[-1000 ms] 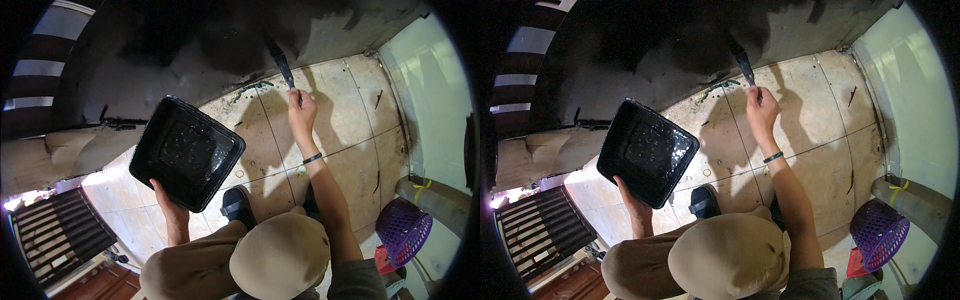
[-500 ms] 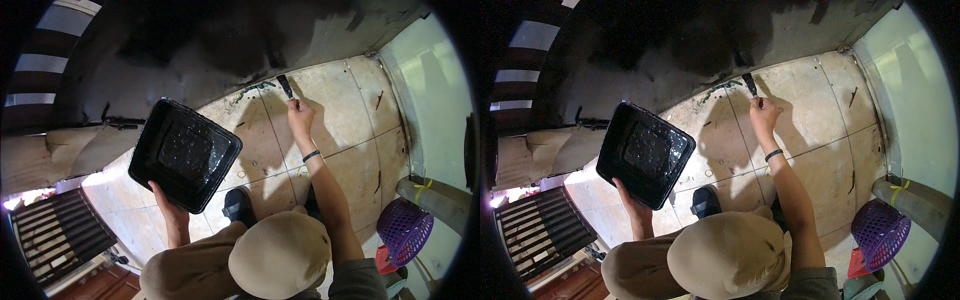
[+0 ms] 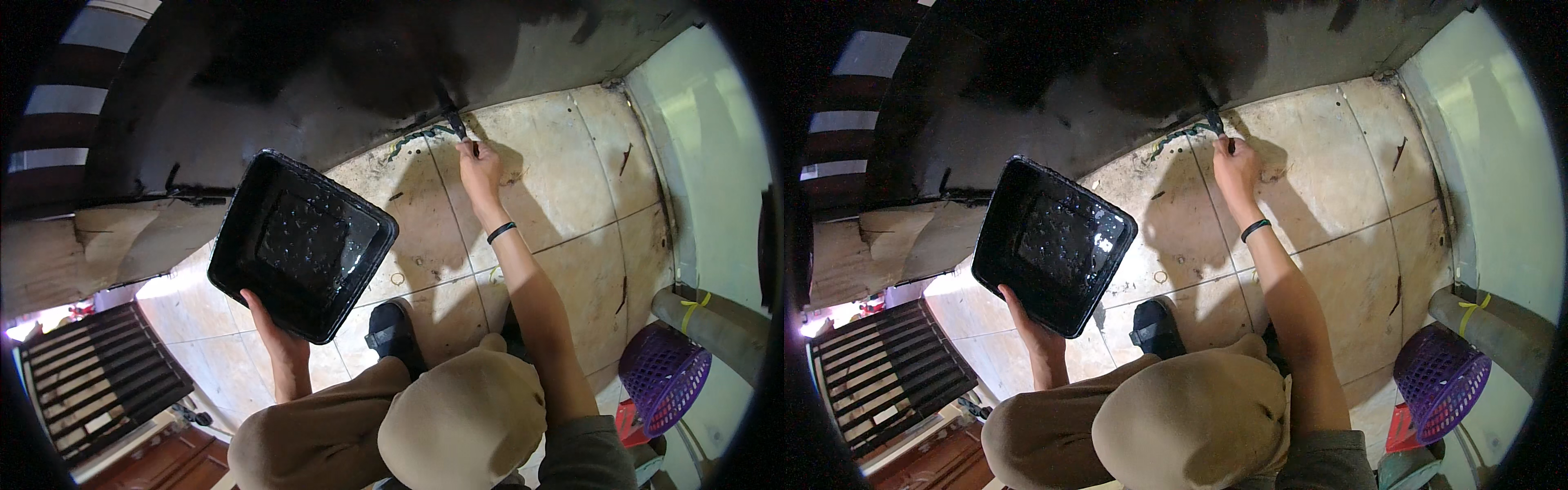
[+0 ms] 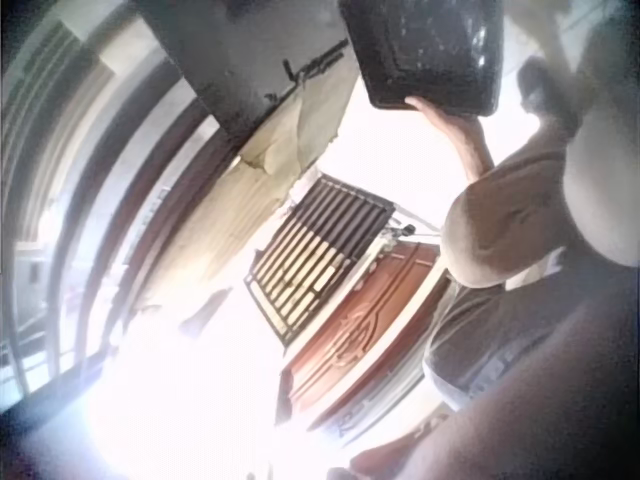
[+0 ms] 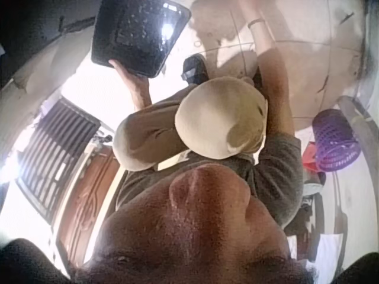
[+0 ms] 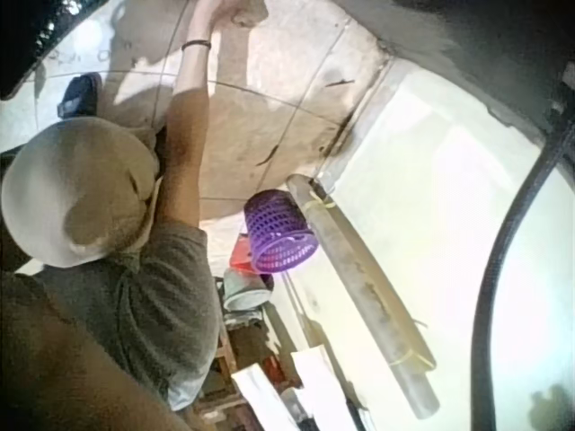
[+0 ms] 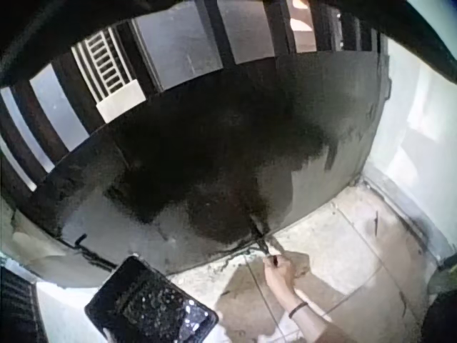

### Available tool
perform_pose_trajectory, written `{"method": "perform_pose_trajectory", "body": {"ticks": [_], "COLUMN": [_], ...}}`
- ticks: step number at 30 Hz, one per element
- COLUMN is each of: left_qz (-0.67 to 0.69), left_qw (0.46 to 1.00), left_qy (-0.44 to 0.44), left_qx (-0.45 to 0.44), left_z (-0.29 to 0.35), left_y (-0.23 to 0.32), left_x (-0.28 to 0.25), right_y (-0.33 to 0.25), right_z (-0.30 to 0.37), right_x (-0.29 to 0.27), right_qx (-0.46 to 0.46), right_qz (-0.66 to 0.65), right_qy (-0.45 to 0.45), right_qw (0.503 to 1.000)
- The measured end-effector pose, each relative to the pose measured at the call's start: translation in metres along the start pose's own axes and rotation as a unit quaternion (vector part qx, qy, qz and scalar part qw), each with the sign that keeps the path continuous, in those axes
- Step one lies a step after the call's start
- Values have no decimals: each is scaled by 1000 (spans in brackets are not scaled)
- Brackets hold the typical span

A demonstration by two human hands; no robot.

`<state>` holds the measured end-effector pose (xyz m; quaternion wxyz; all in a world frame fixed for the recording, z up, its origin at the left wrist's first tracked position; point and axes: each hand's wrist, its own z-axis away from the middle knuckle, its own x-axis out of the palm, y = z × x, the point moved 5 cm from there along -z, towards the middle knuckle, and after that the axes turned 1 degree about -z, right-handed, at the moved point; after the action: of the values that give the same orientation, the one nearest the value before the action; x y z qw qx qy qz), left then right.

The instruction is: The person paints the lower surface of a black metal gate using a paintbrush dipped into a small container of black paint.

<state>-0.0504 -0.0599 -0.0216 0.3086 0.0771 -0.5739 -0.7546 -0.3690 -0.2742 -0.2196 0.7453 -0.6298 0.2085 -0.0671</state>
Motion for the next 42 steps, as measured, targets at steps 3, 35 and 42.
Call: {"method": "perform_pose_trajectory", "body": {"ticks": [3, 35, 42], "left_qz": [-2, -6, -9], "left_qw": [1000, 999, 999], "left_qy": [6, 29, 25], "left_qx": [2, 20, 19], "left_z": [1, 6, 5], "left_y": [3, 7, 6], "left_x": [-2, 1, 12], "right_y": [-4, 25, 28], "right_z": [15, -11, -20], "right_x": [-5, -12, -33], "right_qx": [46, 42, 97], "right_qz": [-17, -67, -22], "right_qy": [-3, 29, 145], "right_qw": [999, 996, 984]}}
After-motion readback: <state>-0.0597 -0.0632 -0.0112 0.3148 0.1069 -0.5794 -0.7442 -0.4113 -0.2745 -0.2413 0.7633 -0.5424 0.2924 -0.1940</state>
